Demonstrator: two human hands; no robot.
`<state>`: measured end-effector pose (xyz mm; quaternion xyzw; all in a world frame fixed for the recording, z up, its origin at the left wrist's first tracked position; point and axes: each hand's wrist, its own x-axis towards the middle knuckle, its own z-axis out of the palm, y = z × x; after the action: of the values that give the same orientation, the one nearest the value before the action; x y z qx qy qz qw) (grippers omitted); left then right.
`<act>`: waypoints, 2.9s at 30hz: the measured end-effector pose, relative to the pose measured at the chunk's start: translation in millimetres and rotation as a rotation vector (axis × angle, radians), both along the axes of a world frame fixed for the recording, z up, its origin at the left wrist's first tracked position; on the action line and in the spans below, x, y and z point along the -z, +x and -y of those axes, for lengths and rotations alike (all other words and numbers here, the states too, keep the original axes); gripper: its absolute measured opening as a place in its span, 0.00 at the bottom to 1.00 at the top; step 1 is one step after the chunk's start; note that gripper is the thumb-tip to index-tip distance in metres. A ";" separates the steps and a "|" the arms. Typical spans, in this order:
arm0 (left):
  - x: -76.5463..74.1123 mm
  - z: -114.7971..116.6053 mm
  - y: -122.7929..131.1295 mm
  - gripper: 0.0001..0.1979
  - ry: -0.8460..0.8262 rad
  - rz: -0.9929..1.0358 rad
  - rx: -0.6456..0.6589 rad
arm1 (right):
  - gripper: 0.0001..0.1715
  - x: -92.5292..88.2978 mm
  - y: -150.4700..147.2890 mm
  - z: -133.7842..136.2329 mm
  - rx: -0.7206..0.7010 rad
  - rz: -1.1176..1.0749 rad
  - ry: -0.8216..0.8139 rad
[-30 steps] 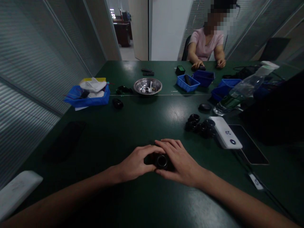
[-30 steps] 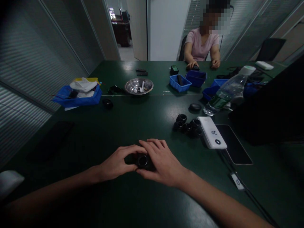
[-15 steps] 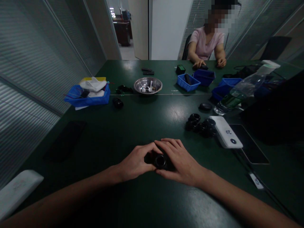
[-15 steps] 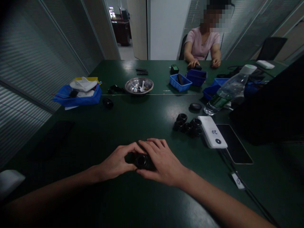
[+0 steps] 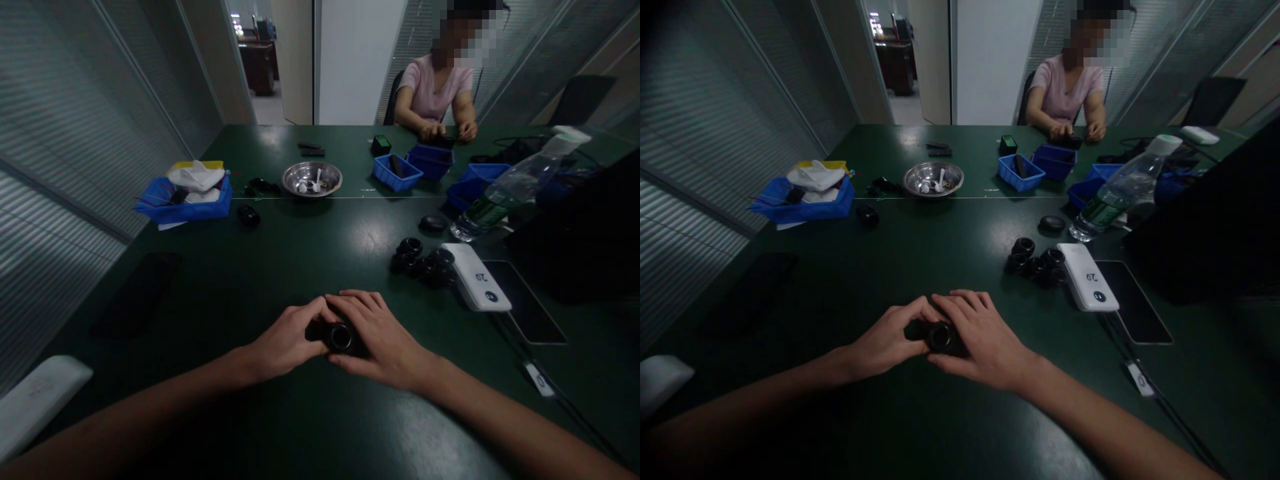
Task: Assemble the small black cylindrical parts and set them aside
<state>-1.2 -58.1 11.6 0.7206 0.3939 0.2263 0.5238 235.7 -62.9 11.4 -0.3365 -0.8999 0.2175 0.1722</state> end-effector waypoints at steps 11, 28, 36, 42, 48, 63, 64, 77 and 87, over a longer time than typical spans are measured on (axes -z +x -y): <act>-1.1 -0.8 2.2 0.17 -0.040 0.029 -0.005 | 0.46 0.7 0.3 -0.5 0.005 -0.010 -0.010; 1.5 -0.3 0.8 0.12 -0.008 0.010 -0.022 | 0.47 -0.1 -0.3 -0.3 0.004 -0.012 0.004; 1.5 0.0 1.9 0.14 -0.025 0.004 -0.030 | 0.45 -1.0 -0.5 -0.5 0.002 0.000 -0.005; 0.2 -1.4 0.7 0.21 0.029 0.045 0.034 | 0.46 -0.9 -0.9 -1.1 0.007 0.000 -0.004; 1.3 -1.2 -0.2 0.14 0.018 0.022 -0.001 | 0.46 0.7 -0.2 -0.4 0.001 0.007 0.003; 1.6 1.2 0.9 0.14 -0.042 -0.024 -0.050 | 0.45 -1.3 -0.2 -0.5 0.001 0.009 -0.005; 1.5 1.0 1.1 0.15 -0.054 -0.004 -0.041 | 0.44 -1.6 -0.3 -0.6 0.001 0.010 -0.004; -1.1 -0.1 1.4 0.13 -0.008 -0.037 -0.047 | 0.45 1.3 0.0 -0.4 -0.002 0.010 0.019; 4.3 1.1 -0.2 0.13 0.001 0.019 -0.010 | 0.45 -0.7 -0.2 0.0 0.002 0.020 0.019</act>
<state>-1.5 -59.2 7.4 0.7167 0.3923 0.2361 0.5261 235.5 -62.9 12.1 -0.3381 -0.9033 0.2052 0.1664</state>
